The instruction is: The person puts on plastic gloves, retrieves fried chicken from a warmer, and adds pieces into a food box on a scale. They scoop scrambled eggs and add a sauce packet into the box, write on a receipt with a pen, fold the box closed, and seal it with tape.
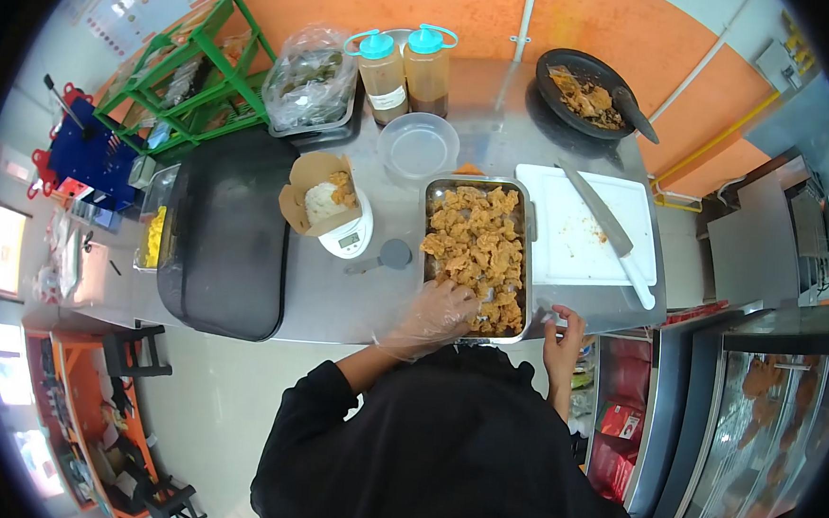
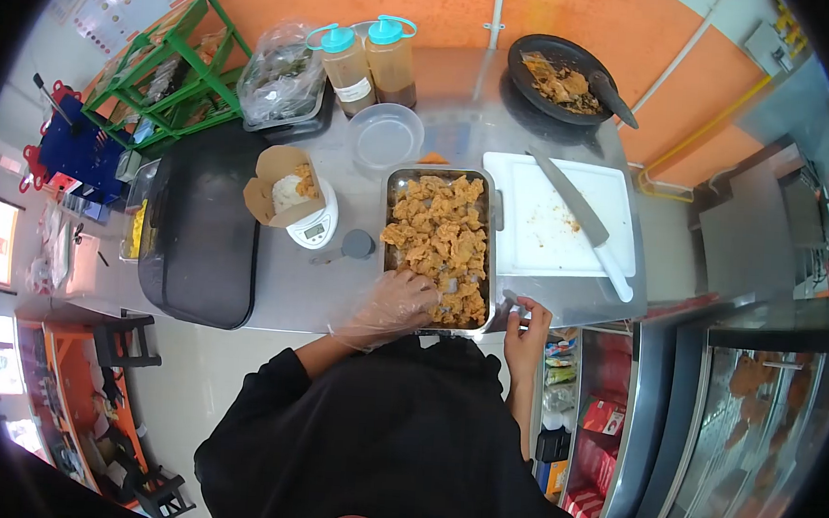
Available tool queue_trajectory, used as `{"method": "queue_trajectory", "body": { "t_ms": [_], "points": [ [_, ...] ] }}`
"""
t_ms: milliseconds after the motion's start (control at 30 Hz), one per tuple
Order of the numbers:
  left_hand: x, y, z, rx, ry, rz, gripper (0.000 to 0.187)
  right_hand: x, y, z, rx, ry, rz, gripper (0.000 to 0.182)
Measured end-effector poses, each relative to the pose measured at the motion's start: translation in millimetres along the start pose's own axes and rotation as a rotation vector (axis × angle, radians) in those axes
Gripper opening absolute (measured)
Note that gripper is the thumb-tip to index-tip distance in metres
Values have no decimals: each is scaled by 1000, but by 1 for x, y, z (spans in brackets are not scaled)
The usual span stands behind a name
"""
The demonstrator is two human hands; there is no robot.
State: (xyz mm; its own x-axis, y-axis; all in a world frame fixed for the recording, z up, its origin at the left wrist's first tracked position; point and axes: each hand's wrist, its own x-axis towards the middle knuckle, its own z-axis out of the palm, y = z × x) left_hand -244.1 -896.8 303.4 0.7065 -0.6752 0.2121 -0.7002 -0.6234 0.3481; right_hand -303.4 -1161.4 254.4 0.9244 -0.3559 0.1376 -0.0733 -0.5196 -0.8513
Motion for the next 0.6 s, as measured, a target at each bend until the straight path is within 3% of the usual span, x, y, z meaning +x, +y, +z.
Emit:
{"method": "queue_trajectory", "body": {
  "t_ms": [167,267,333,367,433,500,567,600],
  "points": [
    [0,-6,9,-100,56,-14,24,3,-4,-1,7,-22,13,26],
    [4,-5,-5,-110,-68,-92,23,8,5,3,-27,2,-71,27],
    [2,-2,-19,-767,179,-276,26,7,5,-1,8,-5,-44,27],
    [1,-2,-30,-754,193,-286,26,8,6,-3,42,-12,-14,27],
    [0,-7,-67,-912,412,-573,31,9,15,-3,46,-17,-47,28],
    [-3,-35,-106,-708,541,-759,29,14,17,4,27,-7,-53,28],
    [-7,-65,-132,-409,809,-678,31,17,14,5,33,-16,-61,27],
    [-6,-76,-153,-312,682,-809,30,18,9,4,21,-25,-53,28]
  ]
}}
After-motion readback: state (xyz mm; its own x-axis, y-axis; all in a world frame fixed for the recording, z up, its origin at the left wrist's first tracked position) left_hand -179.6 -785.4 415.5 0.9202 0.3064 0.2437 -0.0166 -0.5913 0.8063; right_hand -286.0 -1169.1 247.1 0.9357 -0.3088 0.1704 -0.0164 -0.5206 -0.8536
